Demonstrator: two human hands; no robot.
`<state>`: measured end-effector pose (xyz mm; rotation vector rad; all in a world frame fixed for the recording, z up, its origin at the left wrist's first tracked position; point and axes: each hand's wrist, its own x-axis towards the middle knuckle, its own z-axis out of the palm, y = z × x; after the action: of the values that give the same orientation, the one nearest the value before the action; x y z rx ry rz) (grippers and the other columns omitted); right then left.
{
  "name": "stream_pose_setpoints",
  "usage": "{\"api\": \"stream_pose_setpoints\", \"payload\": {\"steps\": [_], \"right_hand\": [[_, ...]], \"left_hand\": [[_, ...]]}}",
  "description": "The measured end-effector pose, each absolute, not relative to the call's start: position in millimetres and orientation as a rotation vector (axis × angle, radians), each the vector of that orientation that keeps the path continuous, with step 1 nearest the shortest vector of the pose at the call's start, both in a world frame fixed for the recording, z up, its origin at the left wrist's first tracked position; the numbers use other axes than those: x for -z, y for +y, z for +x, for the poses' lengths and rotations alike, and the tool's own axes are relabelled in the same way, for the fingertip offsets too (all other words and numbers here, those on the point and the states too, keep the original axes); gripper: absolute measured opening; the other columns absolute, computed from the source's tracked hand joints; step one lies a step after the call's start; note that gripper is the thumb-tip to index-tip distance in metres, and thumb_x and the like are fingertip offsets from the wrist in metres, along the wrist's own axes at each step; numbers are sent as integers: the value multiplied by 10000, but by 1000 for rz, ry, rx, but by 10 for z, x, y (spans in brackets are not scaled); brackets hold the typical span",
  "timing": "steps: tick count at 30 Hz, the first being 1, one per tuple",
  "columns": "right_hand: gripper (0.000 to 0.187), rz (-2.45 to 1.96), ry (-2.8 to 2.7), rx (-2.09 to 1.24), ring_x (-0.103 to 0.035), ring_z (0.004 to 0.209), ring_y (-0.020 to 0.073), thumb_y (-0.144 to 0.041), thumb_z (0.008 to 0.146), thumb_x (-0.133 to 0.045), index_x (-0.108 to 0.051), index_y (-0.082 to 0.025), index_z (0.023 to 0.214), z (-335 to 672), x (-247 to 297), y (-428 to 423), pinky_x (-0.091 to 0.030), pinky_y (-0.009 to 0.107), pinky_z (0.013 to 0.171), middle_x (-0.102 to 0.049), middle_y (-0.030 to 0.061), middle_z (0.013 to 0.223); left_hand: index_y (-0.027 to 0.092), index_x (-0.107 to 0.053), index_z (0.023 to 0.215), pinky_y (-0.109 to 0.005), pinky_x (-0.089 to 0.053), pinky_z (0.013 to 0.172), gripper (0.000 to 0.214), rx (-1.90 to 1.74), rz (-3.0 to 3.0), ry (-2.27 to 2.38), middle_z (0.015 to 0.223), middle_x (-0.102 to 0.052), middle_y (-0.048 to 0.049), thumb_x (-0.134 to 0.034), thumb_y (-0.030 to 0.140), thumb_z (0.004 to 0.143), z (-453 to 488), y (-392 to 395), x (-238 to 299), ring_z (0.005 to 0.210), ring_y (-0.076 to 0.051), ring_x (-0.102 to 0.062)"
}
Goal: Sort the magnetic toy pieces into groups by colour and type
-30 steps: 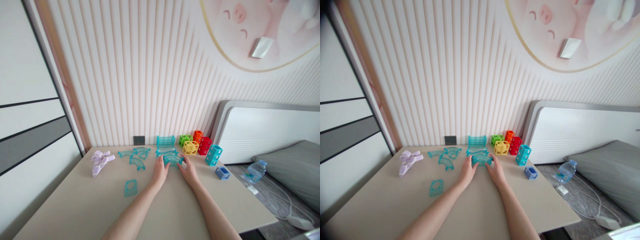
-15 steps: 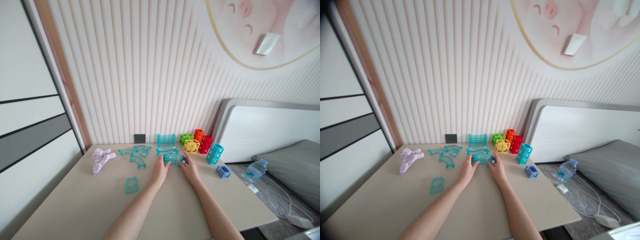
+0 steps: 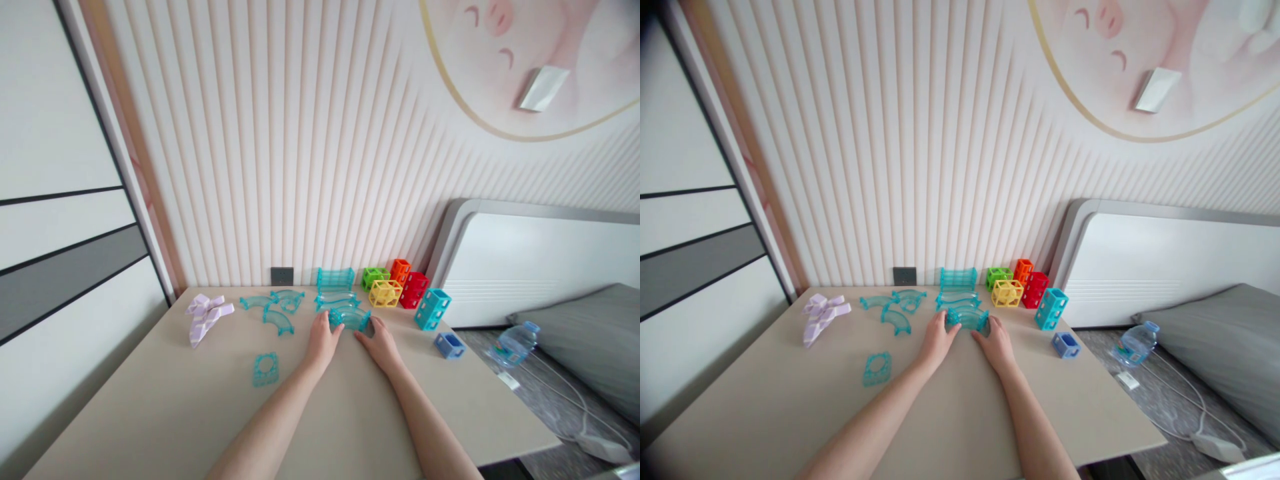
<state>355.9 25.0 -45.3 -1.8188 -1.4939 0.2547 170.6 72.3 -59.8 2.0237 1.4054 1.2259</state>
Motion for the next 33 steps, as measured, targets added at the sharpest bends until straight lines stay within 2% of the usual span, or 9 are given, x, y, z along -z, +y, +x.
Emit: {"api": "stream_pose_setpoints", "payload": {"steps": [4, 15, 22, 28, 33], "right_hand": [[496, -1841, -1523, -212, -643, 1172, 366, -420, 731, -721, -680, -151, 1147, 3564, 461, 247, -478, 461, 1033, -689, 191, 1250], [474, -1857, -1555, -182, -668, 1121, 348, -473, 780, -680, -689, -155, 1132, 3555, 433, 231, -504, 428, 993, -706, 179, 1208], [411, -1857, -1566, -159, -679, 1060, 337, -490, 806, -663, -700, -191, 1085, 3540, 410, 211, -517, 421, 946, -725, 150, 1156], [416, -1868, -1576, -150, -680, 1053, 338, -495, 816, -645, -693, -177, 1079, 3524, 411, 209, -520, 404, 919, -722, 157, 1134], [443, -1878, -1579, -141, -675, 1062, 357, -507, 801, -652, -691, -166, 1081, 3523, 422, 221, -513, 432, 928, -722, 172, 1132]], "left_hand": [[129, -614, 1200, -466, -532, 993, 425, -1195, 2019, 1428, 1145, -726, -181, -749, 198, 803, 1710, 731, 612, 1128, -329, -694], [138, -589, 1214, -454, -513, 1014, 425, -1132, 2042, 1455, 1163, -704, -166, -749, 165, 821, 1692, 684, 585, 1159, -309, -670], [152, -603, 1144, -421, -510, 1014, 333, -1112, 2054, 1471, 1138, -686, -137, -735, 157, 838, 1677, 644, 546, 1156, -288, -663], [135, -594, 1170, -427, -501, 1027, 346, -1102, 2050, 1482, 1156, -677, -151, -719, 153, 848, 1677, 626, 529, 1165, -294, -656], [121, -589, 1190, -425, -499, 1030, 365, -1107, 2048, 1484, 1164, -674, -163, -712, 156, 848, 1670, 603, 532, 1183, -301, -647]]}}
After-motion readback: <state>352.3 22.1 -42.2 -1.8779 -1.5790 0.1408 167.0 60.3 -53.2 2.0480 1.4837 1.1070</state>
